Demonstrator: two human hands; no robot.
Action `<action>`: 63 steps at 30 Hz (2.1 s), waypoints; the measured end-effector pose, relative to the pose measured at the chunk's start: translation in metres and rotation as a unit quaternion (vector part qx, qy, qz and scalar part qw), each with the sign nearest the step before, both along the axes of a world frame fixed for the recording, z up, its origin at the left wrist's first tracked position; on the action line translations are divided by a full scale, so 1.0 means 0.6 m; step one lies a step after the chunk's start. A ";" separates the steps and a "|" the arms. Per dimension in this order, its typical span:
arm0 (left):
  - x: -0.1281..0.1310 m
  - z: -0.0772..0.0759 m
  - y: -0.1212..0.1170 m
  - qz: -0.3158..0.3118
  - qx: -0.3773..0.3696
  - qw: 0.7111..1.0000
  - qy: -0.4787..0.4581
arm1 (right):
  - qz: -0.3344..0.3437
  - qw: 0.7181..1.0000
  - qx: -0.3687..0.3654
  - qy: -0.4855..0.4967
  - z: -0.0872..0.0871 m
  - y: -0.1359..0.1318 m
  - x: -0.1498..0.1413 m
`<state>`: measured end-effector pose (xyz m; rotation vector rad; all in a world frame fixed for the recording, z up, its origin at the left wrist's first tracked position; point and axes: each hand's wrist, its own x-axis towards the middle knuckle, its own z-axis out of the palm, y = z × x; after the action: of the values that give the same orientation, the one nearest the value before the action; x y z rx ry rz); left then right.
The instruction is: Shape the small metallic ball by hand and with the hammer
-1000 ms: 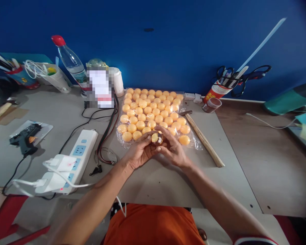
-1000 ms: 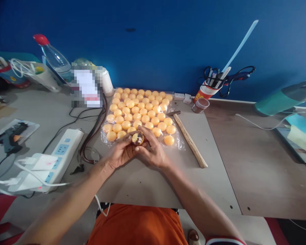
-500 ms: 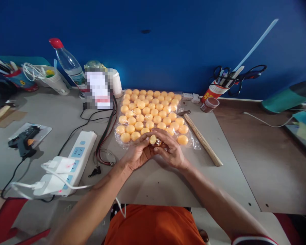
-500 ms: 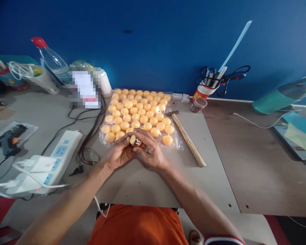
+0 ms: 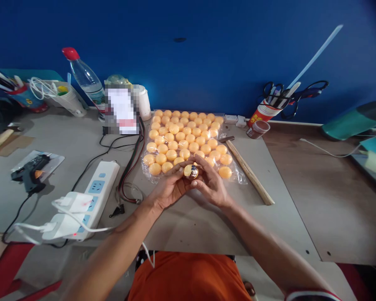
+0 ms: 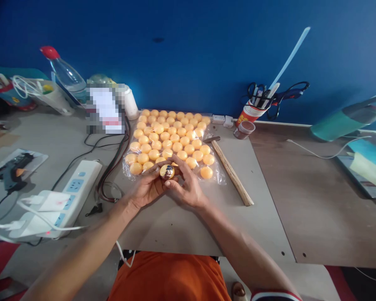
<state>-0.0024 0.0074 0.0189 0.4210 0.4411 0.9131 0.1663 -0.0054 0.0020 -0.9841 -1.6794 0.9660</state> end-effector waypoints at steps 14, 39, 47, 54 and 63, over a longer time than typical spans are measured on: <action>0.006 0.008 -0.008 0.039 0.006 0.997 0.070 | -0.154 0.981 0.071 -0.097 0.008 -0.002 -0.022; 0.011 -0.008 -0.007 0.027 0.045 0.988 0.145 | -0.163 0.957 0.173 -0.164 0.012 -0.011 -0.034; 0.005 -0.003 -0.009 -0.013 0.061 0.993 0.102 | -0.132 0.976 0.102 -0.139 0.016 -0.007 -0.021; 0.009 -0.003 -0.006 0.004 0.051 0.991 0.126 | -0.178 0.957 0.147 -0.174 0.006 -0.006 -0.031; 0.009 0.005 -0.008 -0.008 0.058 0.991 0.121 | -0.175 0.948 0.176 -0.200 0.010 -0.006 -0.028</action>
<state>0.0031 0.0029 0.0219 0.6442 0.6069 0.8787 0.1493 -0.0090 0.0079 -1.2308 -1.8362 0.2238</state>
